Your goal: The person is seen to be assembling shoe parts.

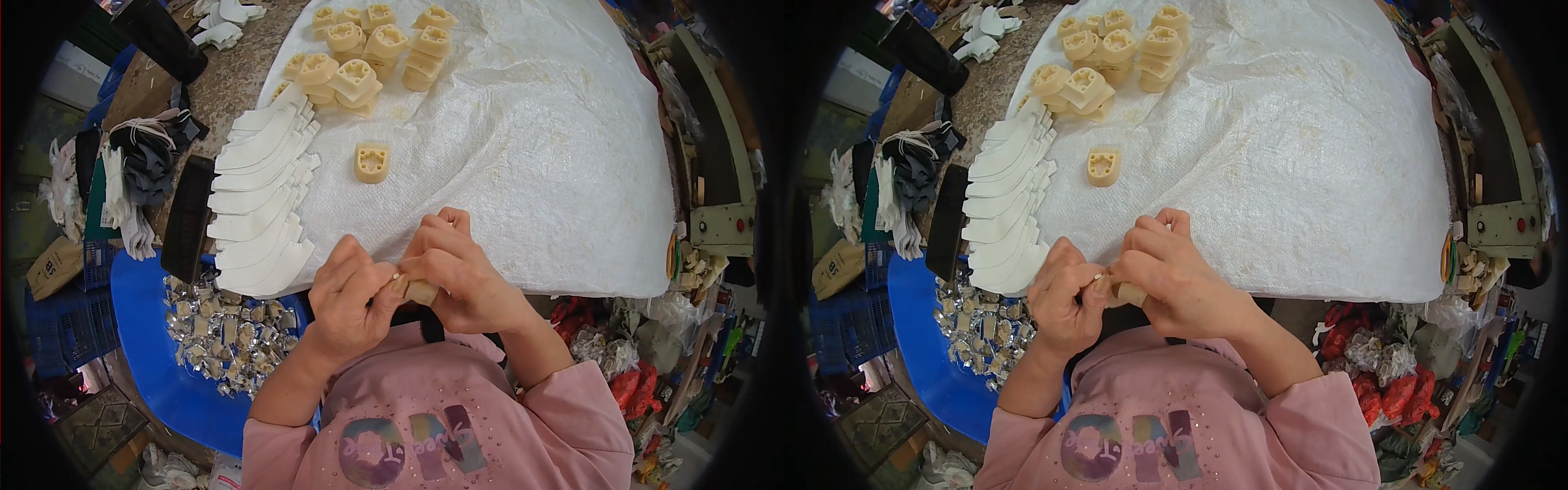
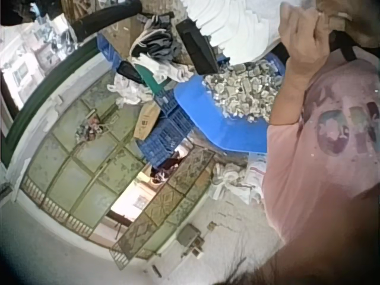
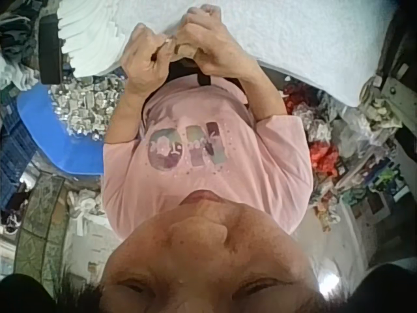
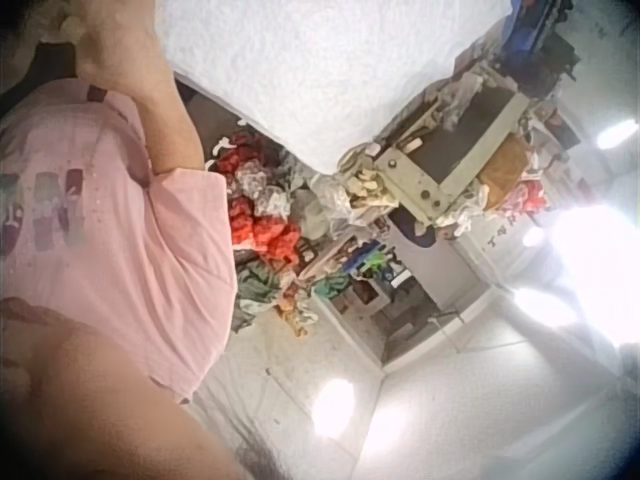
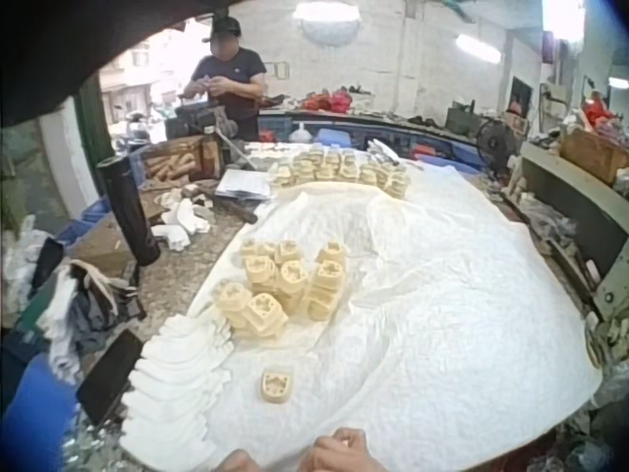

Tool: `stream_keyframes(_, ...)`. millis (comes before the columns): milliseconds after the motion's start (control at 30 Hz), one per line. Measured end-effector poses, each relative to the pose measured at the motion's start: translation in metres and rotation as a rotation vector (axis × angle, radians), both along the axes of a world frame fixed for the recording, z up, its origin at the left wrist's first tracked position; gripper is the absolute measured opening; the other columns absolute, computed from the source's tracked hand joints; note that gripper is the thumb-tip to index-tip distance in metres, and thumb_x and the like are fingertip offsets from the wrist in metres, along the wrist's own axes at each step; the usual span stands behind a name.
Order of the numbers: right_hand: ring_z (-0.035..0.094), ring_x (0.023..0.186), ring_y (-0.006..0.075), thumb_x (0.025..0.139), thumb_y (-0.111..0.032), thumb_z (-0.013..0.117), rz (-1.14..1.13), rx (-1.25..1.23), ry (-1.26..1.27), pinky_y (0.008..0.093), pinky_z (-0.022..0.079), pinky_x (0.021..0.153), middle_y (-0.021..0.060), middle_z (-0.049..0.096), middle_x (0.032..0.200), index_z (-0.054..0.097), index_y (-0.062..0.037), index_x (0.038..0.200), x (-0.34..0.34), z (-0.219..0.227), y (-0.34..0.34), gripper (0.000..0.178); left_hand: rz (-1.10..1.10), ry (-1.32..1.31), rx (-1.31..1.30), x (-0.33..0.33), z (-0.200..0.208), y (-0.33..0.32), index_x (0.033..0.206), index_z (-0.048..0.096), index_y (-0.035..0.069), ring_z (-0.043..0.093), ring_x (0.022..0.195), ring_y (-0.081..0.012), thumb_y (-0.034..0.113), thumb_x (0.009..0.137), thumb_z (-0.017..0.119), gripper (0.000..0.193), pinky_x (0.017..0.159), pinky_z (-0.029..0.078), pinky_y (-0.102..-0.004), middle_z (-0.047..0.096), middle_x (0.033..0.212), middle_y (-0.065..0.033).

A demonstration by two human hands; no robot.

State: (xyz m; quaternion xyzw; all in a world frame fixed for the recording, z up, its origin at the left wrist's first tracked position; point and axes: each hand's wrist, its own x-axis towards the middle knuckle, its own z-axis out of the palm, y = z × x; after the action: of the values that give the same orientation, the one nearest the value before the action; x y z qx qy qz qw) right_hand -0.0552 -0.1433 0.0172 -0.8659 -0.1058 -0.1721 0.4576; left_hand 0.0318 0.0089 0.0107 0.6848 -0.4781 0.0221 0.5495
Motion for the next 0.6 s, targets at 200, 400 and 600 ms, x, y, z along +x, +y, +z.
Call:
stream_keyframes(200,0.044,0.079,0.0242,0.061,0.005,0.061,0.047,-0.063,0.032,0.0381,0.028,0.077,0.0051,0.045,0.079,0.057,-0.008,0.085,0.0,0.0,0.0,0.028,0.028,0.136,-0.002,-0.005,0.002,0.001,0.071,0.06,0.003,0.043,0.059,-0.0216,0.001,0.072,0.072,0.012,0.051,0.036,-0.0304,0.047,0.061,-0.0061)
stream_keyframes(400,0.05,0.088,0.0248,0.065,-0.006,0.07,-0.118,-0.133,-0.17,0.0391,0.035,0.079,0.0057,0.058,0.094,0.06,-0.0065,0.093,0.007,0.005,0.004,0.03,0.166,-0.107,-0.076,0.006,-0.004,0.012,0.08,0.067,0.006,0.046,0.071,-0.0221,-0.007,0.06,0.073,0.024,0.063,0.039,-0.0303,0.05,0.073,-0.0034)
stream_keyframes(600,0.058,0.079,0.0215,0.085,-0.014,0.065,-0.165,0.373,0.082,0.031,0.047,0.074,0.0105,0.061,0.097,0.057,-0.0028,0.095,-0.007,-0.008,0.008,0.018,0.196,0.053,-0.239,0.007,-0.005,0.015,0.083,0.065,0.007,0.047,0.078,-0.0213,-0.011,0.061,0.072,0.029,0.066,0.04,-0.0301,0.049,0.077,-0.0031)
